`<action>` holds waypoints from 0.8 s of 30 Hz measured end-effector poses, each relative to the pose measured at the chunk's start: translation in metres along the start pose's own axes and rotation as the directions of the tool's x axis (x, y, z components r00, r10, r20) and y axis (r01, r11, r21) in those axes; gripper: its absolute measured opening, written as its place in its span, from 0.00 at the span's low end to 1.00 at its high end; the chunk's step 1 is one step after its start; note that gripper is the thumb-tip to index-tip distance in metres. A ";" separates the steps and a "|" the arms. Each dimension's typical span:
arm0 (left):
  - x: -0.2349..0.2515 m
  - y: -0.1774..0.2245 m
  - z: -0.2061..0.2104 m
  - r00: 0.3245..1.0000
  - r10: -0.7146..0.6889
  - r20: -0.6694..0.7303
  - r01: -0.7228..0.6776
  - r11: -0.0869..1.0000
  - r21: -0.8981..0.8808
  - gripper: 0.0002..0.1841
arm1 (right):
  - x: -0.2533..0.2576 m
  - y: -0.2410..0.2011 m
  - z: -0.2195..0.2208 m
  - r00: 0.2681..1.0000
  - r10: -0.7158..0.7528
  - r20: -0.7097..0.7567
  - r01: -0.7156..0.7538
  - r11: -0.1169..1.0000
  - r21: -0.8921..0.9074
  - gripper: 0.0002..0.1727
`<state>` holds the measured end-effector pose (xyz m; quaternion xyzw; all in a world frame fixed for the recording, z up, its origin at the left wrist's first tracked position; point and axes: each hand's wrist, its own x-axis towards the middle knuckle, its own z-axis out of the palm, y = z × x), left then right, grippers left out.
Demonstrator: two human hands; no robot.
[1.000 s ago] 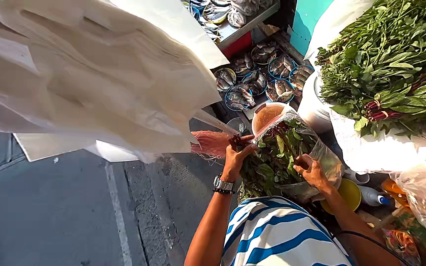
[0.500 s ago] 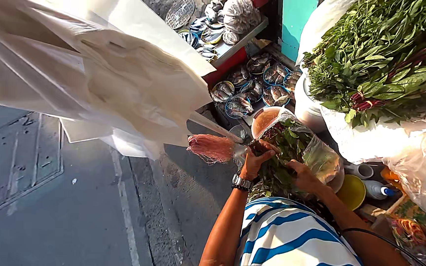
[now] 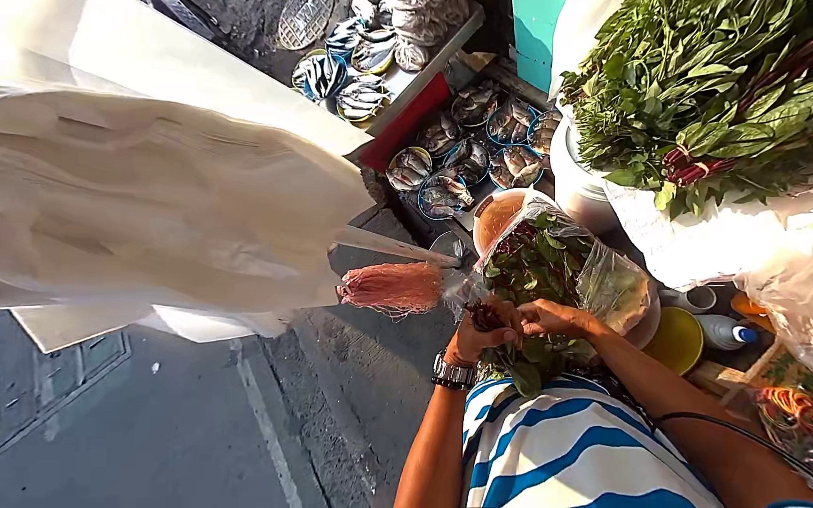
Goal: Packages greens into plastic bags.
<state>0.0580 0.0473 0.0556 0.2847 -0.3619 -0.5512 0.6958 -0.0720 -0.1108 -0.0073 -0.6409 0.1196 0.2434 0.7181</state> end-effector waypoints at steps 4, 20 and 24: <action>-0.006 0.005 0.000 0.998 -0.010 0.063 0.014 0.998 -0.064 0.06 | -0.006 0.005 0.005 0.984 0.147 0.098 -0.136 0.985 -0.108 0.15; -0.005 0.036 0.005 0.919 0.113 -0.377 -0.001 0.958 0.286 0.14 | -0.044 -0.057 0.010 0.607 -0.540 -0.583 0.630 0.774 -0.060 0.10; 0.003 0.039 0.025 0.932 0.168 -0.321 -0.044 0.932 0.361 0.29 | -0.048 -0.071 0.037 0.455 -0.654 -0.604 0.682 0.693 -0.236 0.10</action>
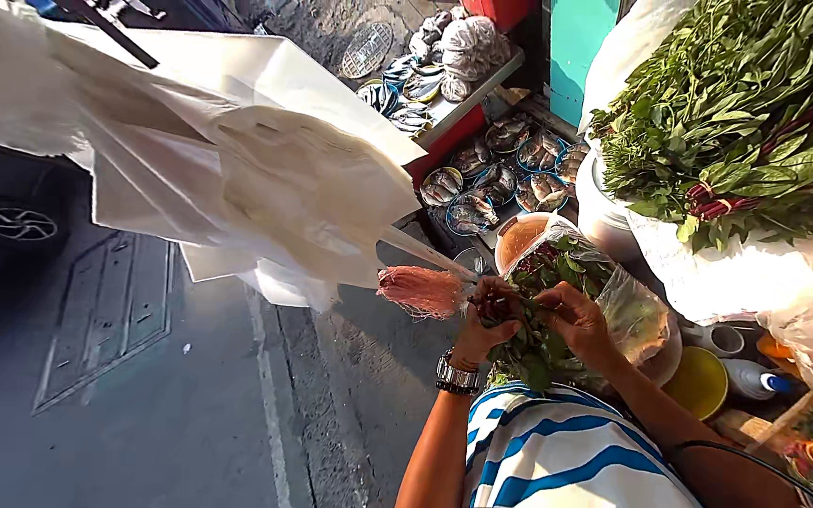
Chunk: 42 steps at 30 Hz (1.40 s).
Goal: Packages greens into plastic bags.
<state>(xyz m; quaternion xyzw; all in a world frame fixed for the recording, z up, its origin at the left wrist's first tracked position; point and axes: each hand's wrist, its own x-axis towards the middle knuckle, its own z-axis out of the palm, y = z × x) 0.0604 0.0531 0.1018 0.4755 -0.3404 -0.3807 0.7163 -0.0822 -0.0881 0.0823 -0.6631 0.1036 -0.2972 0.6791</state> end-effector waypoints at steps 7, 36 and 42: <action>-0.005 0.003 0.012 0.995 0.077 0.060 -0.078 0.997 0.011 0.26 | -0.023 -0.009 0.014 0.988 -0.153 -0.033 0.151 0.988 -0.037 0.09; -0.022 0.010 0.051 0.964 -0.085 0.251 0.047 0.987 0.154 0.31 | -0.010 -0.072 -0.024 0.948 -0.069 0.310 0.091 0.994 -0.056 0.12; -0.012 0.023 0.053 0.918 -0.191 0.349 0.092 0.955 0.282 0.30 | -0.010 -0.069 -0.028 0.918 -0.179 0.355 0.217 0.973 -0.072 0.10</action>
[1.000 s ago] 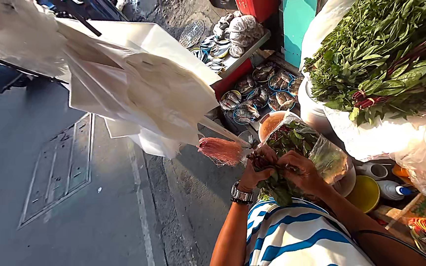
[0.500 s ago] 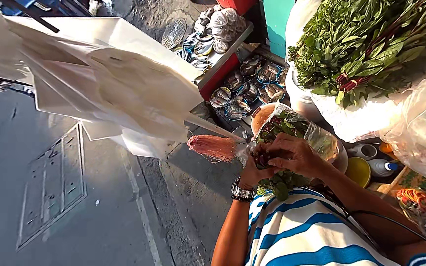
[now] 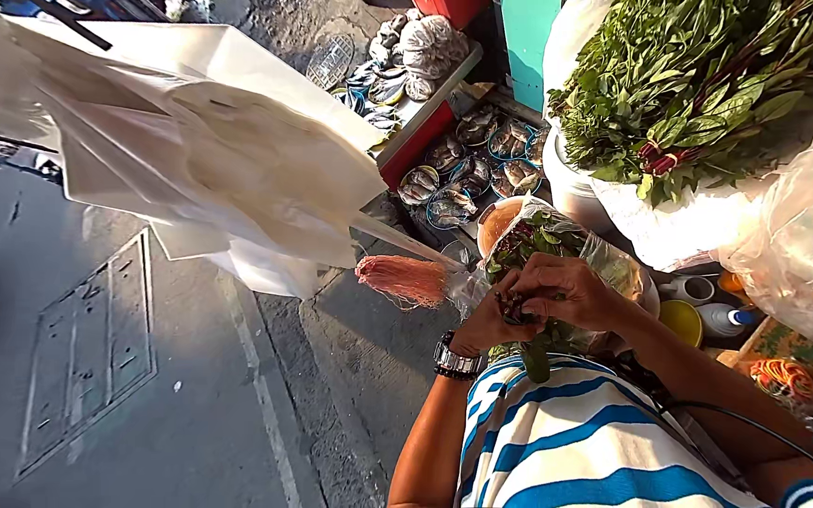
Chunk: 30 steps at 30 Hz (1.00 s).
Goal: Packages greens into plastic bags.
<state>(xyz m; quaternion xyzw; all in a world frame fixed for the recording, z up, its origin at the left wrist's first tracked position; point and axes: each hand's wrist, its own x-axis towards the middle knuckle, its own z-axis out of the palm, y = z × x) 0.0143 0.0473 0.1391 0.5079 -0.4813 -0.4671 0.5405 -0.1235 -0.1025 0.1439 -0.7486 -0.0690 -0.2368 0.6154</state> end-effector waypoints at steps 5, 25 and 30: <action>0.008 0.009 0.000 0.997 -0.071 -0.040 0.078 0.974 0.214 0.24 | -0.003 -0.012 -0.024 0.996 0.069 0.048 -0.062 0.987 -0.145 0.18; 0.028 -0.010 0.081 0.991 0.057 0.122 -0.134 0.523 0.842 0.36 | -0.060 0.133 -0.016 0.416 0.665 -0.620 -0.562 0.724 0.400 0.13; -0.011 -0.046 0.084 0.912 -0.029 0.410 -0.166 0.886 0.432 0.15 | -0.053 0.127 -0.026 0.004 0.938 -0.348 -0.457 0.311 0.834 0.22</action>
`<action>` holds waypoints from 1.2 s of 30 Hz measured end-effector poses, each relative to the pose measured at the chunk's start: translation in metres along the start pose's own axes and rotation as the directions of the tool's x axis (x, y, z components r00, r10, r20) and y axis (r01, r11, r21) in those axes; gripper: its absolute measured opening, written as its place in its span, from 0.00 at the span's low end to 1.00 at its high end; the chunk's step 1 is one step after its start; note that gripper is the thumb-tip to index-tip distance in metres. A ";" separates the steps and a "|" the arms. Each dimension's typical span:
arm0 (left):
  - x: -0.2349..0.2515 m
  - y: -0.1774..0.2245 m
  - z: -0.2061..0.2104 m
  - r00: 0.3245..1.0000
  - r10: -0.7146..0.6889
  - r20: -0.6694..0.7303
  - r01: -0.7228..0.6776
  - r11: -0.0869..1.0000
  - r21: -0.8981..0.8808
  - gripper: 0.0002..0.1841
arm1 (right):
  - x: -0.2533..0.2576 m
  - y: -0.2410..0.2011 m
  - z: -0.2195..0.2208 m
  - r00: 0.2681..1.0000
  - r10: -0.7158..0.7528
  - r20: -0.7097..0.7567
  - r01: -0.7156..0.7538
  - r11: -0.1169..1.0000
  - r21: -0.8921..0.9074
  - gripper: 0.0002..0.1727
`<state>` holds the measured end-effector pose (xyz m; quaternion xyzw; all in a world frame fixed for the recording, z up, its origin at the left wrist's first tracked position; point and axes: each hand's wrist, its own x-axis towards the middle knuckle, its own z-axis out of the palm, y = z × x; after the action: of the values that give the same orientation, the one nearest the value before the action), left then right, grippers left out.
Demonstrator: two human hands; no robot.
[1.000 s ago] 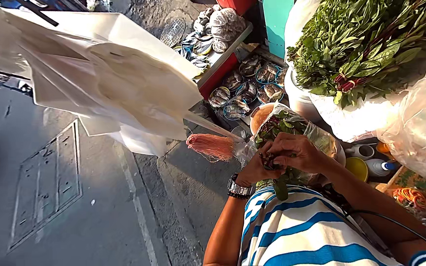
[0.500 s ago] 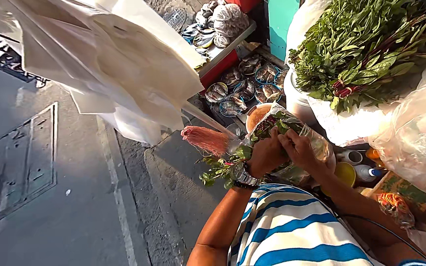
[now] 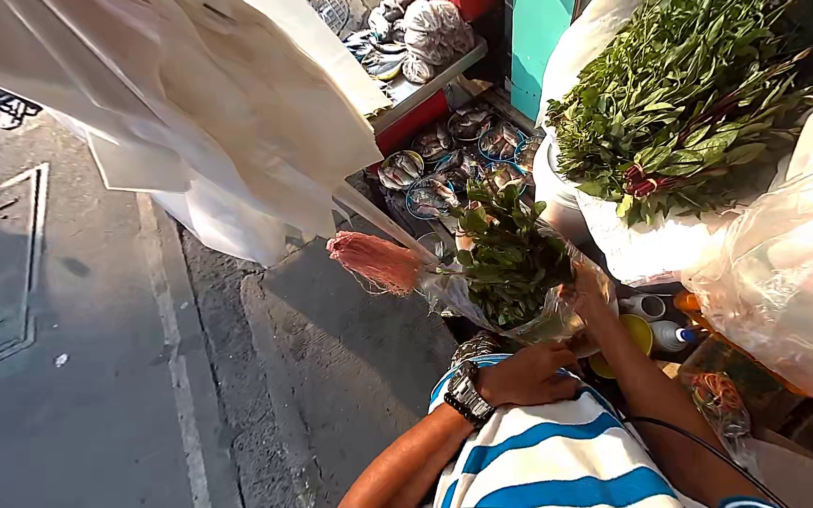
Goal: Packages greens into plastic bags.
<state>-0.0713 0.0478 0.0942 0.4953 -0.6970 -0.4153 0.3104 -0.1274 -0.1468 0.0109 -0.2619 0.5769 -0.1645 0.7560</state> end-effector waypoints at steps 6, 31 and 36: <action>-0.002 -0.001 -0.010 0.990 -0.107 -0.097 0.116 0.988 0.101 0.15 | 0.005 0.001 -0.001 1.000 -0.003 0.022 0.002 1.000 0.030 0.25; 0.034 -0.029 -0.023 0.976 0.084 -0.203 0.047 0.821 0.569 0.19 | -0.093 -0.013 0.030 0.981 -0.047 0.189 0.106 0.943 -0.314 0.20; 0.042 -0.063 -0.042 0.943 -0.306 -0.135 0.305 0.622 0.721 0.34 | -0.071 0.019 0.042 0.992 0.080 0.094 -0.055 0.969 -0.242 0.21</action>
<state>-0.0218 -0.0139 0.0590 0.6882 -0.7102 -0.1479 0.0105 -0.1084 -0.0834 0.0634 -0.3394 0.5615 -0.0543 0.7527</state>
